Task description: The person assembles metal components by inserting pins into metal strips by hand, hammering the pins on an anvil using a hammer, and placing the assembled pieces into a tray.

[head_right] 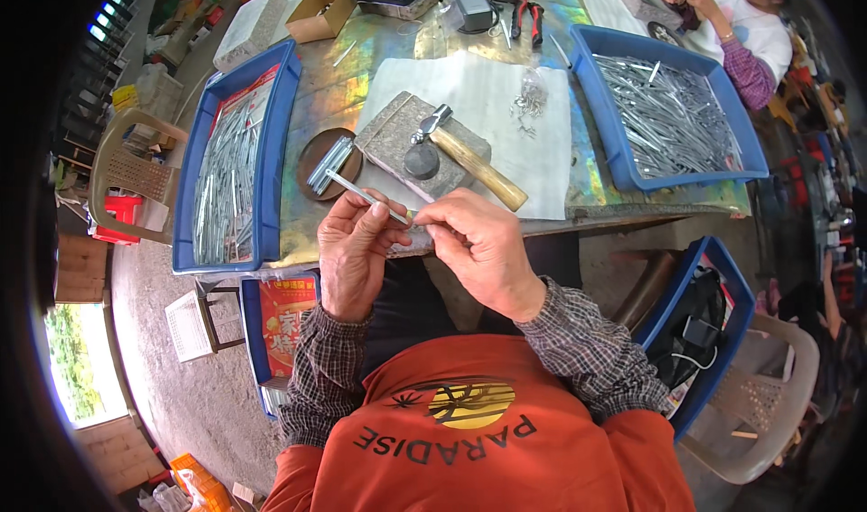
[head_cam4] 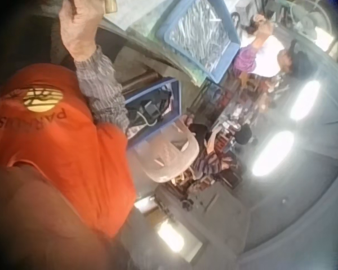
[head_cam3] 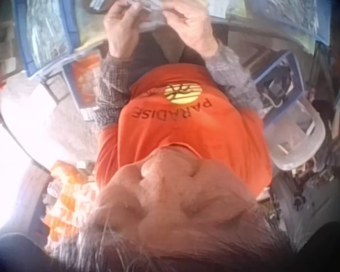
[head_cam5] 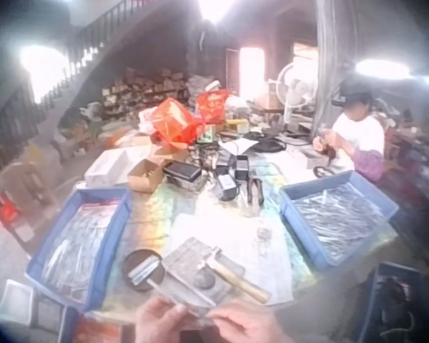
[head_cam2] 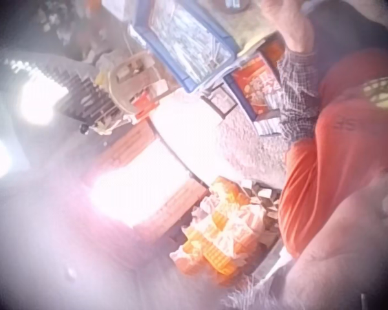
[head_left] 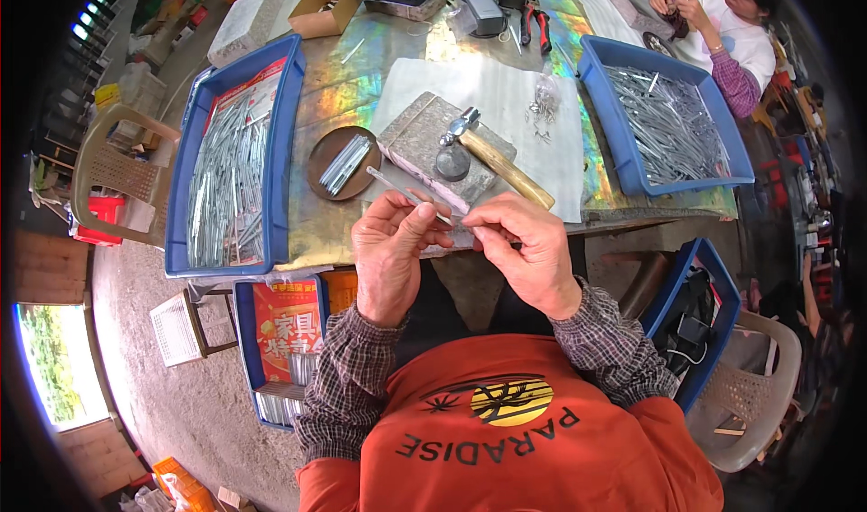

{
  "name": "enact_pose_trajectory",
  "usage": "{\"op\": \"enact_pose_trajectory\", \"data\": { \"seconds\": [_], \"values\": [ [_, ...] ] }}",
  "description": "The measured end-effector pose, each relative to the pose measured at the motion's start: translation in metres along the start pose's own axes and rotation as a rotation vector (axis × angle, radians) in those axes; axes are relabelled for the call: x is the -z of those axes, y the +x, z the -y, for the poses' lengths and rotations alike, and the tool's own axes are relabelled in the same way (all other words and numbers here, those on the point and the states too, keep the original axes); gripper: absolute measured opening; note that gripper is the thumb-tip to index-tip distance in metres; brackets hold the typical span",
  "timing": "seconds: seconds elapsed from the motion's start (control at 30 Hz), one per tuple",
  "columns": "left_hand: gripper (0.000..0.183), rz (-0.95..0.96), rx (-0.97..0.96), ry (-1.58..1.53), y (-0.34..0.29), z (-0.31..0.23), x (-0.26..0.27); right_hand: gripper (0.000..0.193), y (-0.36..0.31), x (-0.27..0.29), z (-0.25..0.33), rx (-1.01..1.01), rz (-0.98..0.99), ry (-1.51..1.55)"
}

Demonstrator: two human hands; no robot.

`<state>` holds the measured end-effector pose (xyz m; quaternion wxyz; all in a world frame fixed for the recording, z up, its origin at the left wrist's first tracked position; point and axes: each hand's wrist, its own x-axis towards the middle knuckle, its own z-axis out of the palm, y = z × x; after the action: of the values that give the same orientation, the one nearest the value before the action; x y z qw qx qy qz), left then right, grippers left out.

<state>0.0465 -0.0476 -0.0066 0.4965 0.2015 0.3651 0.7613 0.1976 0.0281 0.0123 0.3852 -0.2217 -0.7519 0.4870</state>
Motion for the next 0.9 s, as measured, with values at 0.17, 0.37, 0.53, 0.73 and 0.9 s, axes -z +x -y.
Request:
{"op": "enact_pose_trajectory", "data": {
  "seconds": [0.17, 0.37, 0.53, 0.73, 0.9],
  "values": [
    [0.011, -0.021, 0.013, -0.060, -0.004, 0.005, -0.007, 0.022, -0.002, -0.007, -0.002, 0.034, -0.043, 0.016],
    [0.010, -0.047, 0.036, -0.090, -0.005, 0.009, -0.005, 0.016, -0.005, -0.007, -0.003, 0.023, -0.006, -0.018],
    [0.010, -0.057, 0.021, -0.056, -0.007, 0.012, -0.004, 0.021, -0.005, -0.010, -0.007, 0.060, -0.022, -0.034],
    [0.010, -0.065, 0.011, -0.069, -0.007, 0.014, -0.003, 0.021, -0.006, -0.011, -0.006, 0.042, -0.019, -0.028],
    [0.011, -0.054, -0.005, -0.073, -0.007, 0.017, -0.002, 0.020, -0.007, -0.013, -0.007, 0.048, -0.036, -0.038]
  ]
}}
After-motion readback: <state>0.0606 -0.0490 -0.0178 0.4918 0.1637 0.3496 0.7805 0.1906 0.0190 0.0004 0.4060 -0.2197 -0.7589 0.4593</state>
